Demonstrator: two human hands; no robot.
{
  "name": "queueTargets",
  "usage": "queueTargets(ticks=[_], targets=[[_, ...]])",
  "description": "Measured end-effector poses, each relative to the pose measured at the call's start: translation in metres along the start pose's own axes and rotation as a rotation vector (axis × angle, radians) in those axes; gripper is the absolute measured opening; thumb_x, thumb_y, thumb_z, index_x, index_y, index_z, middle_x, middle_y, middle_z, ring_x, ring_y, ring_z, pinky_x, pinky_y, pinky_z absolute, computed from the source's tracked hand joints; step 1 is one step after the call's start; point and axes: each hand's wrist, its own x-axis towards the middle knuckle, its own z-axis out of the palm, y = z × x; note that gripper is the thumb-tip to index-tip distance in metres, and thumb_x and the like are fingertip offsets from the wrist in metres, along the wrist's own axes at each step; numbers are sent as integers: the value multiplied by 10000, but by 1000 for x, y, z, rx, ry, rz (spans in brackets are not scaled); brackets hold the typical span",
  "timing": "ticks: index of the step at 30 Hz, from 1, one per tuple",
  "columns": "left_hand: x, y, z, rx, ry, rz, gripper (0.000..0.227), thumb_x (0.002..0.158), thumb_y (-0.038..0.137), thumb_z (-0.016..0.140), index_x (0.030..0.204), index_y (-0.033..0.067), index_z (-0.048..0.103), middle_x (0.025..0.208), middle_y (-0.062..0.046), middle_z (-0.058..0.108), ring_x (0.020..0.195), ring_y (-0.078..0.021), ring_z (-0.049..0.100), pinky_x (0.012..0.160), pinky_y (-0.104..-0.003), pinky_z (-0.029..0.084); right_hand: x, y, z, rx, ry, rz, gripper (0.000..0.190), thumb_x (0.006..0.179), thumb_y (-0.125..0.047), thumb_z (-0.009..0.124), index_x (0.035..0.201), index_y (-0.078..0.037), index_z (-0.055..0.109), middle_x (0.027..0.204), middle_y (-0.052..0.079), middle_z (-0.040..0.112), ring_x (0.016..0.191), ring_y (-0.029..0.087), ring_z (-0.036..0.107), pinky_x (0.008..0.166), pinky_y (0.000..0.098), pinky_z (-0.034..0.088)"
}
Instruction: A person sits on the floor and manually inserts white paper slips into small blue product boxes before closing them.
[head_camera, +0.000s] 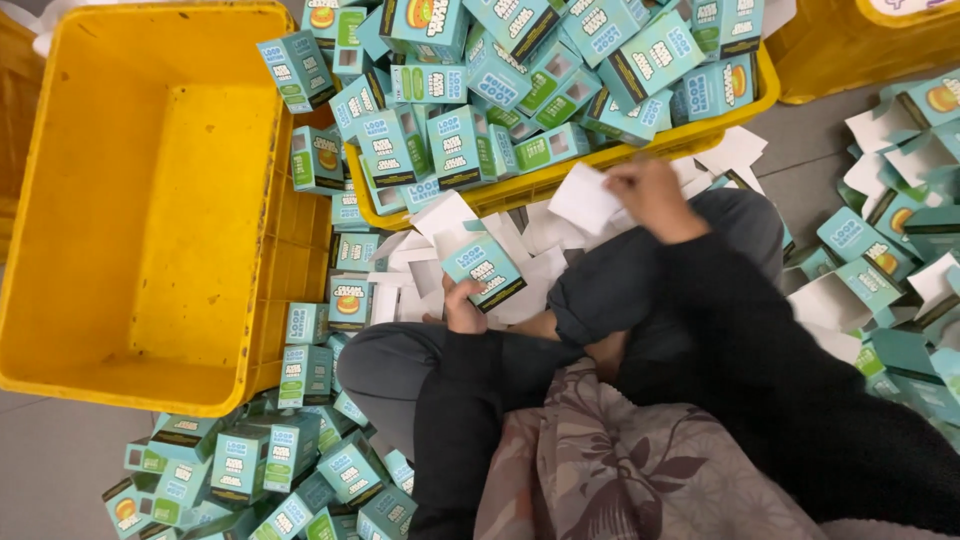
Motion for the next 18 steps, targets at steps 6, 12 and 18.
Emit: queueTargets(ticks=[6,12,18], targets=[[-23,70,64,38,8,-101,767,607,-7,472,1368,-25,560,1055,-125,665,893,-235,555,860,-281,418,-23,17,-133,-79,-24,-56,290,1027,-16,646,1303,37,718,991,204,724,668,278,612,637,384,503],[-19,60,63,101,-11,-116,818,599,-37,504,1417,-12,532,1035,-123,680,826,-205,588,765,-253,468,-74,55,-147,-772,66,-294,373,987,-123,624,1322,-200,769,1196,9,754,684,188,662,650,283,512],[-19,55,60,139,-38,-83,773,611,-105,506,1372,8,586,1027,-116,713,827,-211,605,801,-264,483,-113,33,-143,-617,115,-330,321,987,-197,648,1264,-97,778,1360,70,716,1066,244,687,880,328,552]])
